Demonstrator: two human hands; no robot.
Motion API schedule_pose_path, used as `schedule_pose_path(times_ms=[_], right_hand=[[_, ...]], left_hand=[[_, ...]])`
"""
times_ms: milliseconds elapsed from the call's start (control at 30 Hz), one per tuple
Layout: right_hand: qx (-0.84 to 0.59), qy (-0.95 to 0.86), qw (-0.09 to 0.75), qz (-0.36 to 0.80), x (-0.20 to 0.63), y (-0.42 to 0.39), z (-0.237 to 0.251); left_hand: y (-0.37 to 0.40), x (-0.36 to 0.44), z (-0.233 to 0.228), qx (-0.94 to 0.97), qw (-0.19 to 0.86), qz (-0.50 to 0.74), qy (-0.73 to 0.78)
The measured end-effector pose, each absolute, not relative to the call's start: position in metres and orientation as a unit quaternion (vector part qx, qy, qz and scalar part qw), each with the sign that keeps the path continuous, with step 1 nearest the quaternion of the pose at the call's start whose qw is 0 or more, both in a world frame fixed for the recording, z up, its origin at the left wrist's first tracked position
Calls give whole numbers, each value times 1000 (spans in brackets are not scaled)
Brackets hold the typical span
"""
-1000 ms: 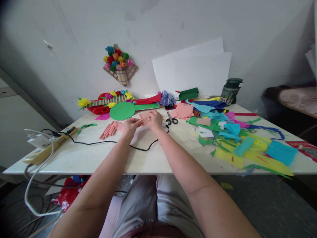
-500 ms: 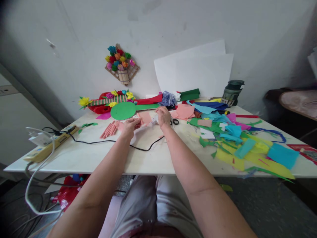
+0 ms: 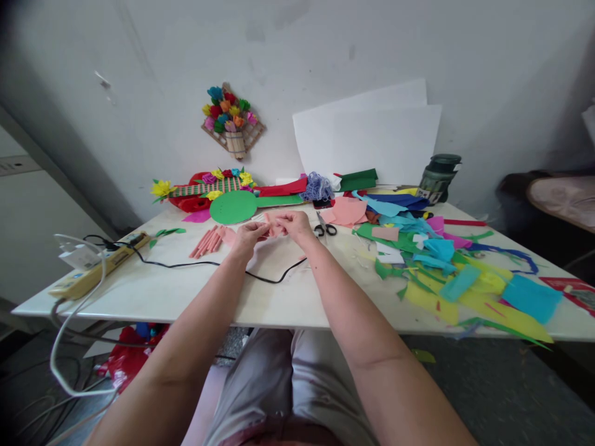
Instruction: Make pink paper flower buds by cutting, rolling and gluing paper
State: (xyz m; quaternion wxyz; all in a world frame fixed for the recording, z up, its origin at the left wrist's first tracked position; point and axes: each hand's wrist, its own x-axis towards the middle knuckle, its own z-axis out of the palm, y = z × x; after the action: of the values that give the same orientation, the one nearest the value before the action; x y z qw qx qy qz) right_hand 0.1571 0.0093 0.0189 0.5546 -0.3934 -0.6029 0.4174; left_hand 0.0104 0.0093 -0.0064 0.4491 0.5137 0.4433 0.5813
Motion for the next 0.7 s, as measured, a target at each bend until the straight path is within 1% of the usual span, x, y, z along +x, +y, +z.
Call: schedule_pose_path(times_ms=[200,500,600,700], right_hand=[[-387,-643,510,420,157,6,20],[-418,-664,484,388,160,10,16],[-437,-681,472,350,158,14,12],[-449,-708,475,269,155,18,8]], left_hand=[[10,12,-9,536,422,579,447],[8,12,-8,542,423,575,444],[8,12,-7,541,440,573,431],[8,12,-6,537,457,569,423]])
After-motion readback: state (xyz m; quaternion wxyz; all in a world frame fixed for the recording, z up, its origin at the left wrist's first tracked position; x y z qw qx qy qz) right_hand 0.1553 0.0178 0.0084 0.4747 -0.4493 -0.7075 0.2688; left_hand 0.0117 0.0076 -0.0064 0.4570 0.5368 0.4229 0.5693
